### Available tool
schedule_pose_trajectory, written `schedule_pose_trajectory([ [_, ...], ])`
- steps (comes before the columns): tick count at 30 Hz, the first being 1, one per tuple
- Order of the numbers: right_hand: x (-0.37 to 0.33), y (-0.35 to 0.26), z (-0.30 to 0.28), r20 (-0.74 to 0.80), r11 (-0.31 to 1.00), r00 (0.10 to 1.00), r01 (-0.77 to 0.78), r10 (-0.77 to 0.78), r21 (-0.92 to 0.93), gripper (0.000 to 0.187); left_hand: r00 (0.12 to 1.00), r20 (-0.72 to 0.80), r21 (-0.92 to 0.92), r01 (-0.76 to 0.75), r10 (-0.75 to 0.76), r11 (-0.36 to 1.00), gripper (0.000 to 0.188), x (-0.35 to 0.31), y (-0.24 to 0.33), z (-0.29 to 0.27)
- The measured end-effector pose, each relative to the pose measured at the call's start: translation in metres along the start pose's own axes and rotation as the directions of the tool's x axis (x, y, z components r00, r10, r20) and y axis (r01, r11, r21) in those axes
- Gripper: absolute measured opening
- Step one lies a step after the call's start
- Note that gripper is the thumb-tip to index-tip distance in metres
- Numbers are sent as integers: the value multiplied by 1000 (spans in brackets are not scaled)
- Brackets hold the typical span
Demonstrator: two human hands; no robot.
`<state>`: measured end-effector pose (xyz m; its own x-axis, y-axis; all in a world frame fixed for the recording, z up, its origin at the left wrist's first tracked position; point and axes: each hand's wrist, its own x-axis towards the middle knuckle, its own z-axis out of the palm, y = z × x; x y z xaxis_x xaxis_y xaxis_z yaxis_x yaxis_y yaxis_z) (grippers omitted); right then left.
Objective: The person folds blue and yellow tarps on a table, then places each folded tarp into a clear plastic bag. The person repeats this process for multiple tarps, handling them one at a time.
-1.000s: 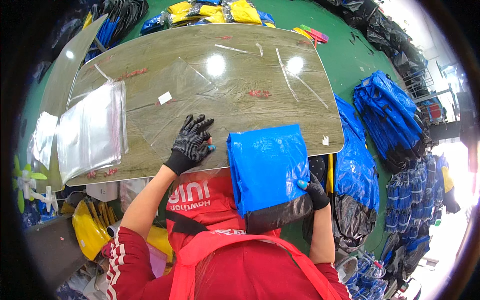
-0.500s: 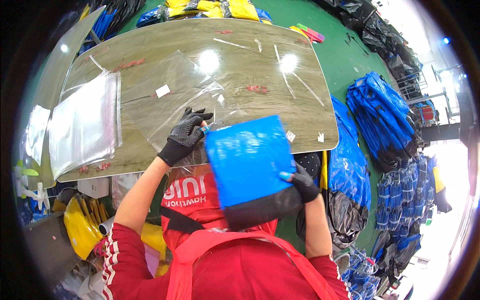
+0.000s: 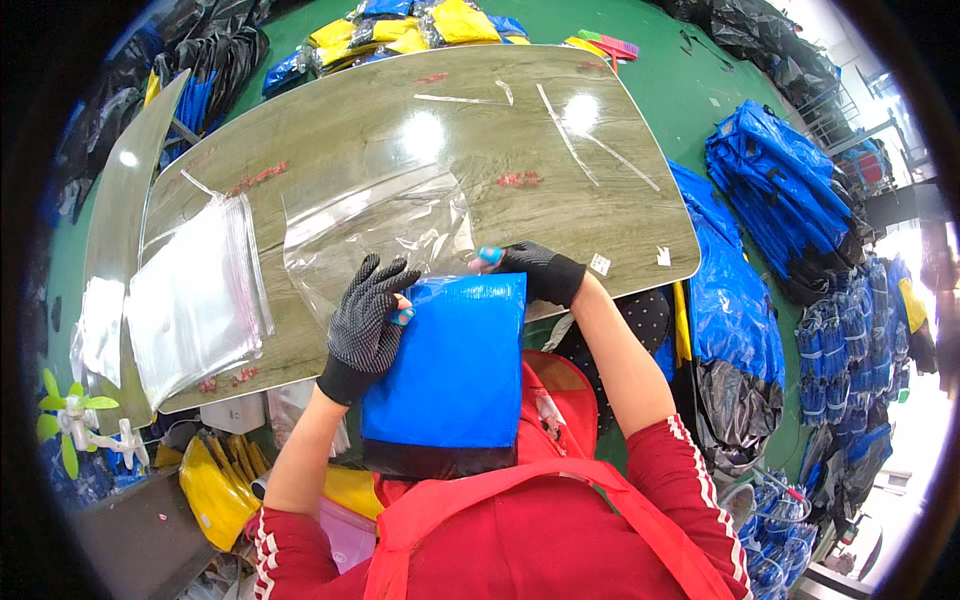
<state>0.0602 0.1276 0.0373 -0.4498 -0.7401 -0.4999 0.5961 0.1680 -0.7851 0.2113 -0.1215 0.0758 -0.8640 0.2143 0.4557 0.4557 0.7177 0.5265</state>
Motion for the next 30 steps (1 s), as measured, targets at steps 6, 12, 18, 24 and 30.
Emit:
schedule_pose_trajectory([
  [6, -8, -4, -2, -62, 945, 978, 173, -197, -279, 42, 986, 129, 226, 71, -102, 972, 37, -13, 3, -1],
  [12, -51, 0, 1, -49, 987, 998, 27, -35, -157, 45, 990, 37, 74, 131, -134, 989, 41, -17, 4, 12],
  [18, -36, 18, 3, -290, 950, 928, 157, -236, -270, 31, 986, 71, 141, 140, -151, 980, 41, -13, 8, 21],
  [24, -28, 13, -2, -209, 959, 942, 230, -262, -166, 29, 982, 28, 121, 183, -188, 976, 46, -17, 6, 22],
  [30, -43, 12, -9, -111, 977, 976, 195, -185, 82, 40, 980, 23, 149, 192, -197, 970, 49, -22, 6, 19],
])
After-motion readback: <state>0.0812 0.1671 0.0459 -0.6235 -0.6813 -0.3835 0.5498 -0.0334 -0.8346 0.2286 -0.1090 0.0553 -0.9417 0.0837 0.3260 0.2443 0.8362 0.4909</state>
